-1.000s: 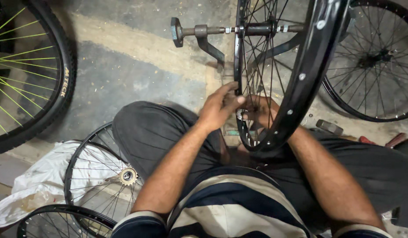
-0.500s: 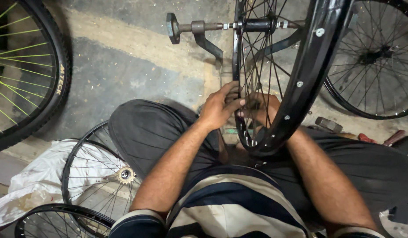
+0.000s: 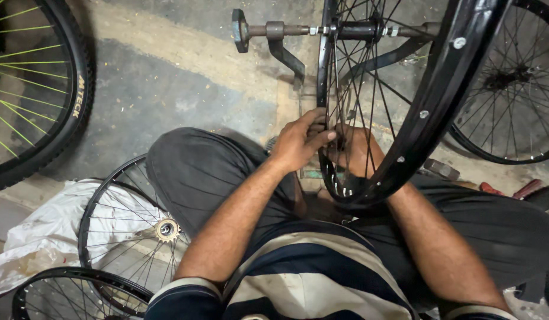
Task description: The person sits on the floor in front of a bicycle wheel mounted in a truing stand and uses a spoke wrench to turn spoke nipples at the rim, working around the rim to adjust spoke tension and true the wheel. They rotate the wheel between adjustments and continue tightening spokes around the rim.
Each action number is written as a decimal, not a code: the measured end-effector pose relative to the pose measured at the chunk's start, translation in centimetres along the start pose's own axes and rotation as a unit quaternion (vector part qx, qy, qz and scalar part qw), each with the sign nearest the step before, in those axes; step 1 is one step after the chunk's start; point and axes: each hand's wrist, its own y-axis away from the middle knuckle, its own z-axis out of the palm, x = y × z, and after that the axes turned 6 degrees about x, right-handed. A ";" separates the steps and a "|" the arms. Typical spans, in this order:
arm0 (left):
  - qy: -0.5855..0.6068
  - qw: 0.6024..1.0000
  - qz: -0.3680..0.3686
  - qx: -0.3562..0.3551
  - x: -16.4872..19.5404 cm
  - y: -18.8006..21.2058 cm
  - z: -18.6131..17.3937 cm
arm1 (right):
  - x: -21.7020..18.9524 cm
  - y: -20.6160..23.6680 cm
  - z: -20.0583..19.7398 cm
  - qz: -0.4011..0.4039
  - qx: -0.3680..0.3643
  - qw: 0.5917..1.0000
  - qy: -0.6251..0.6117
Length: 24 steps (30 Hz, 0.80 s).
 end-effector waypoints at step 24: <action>-0.159 0.904 0.392 0.061 10.5 9.1 -0.9 | 8.3 3.1 1.2 0.159 0.159 0.957 -0.186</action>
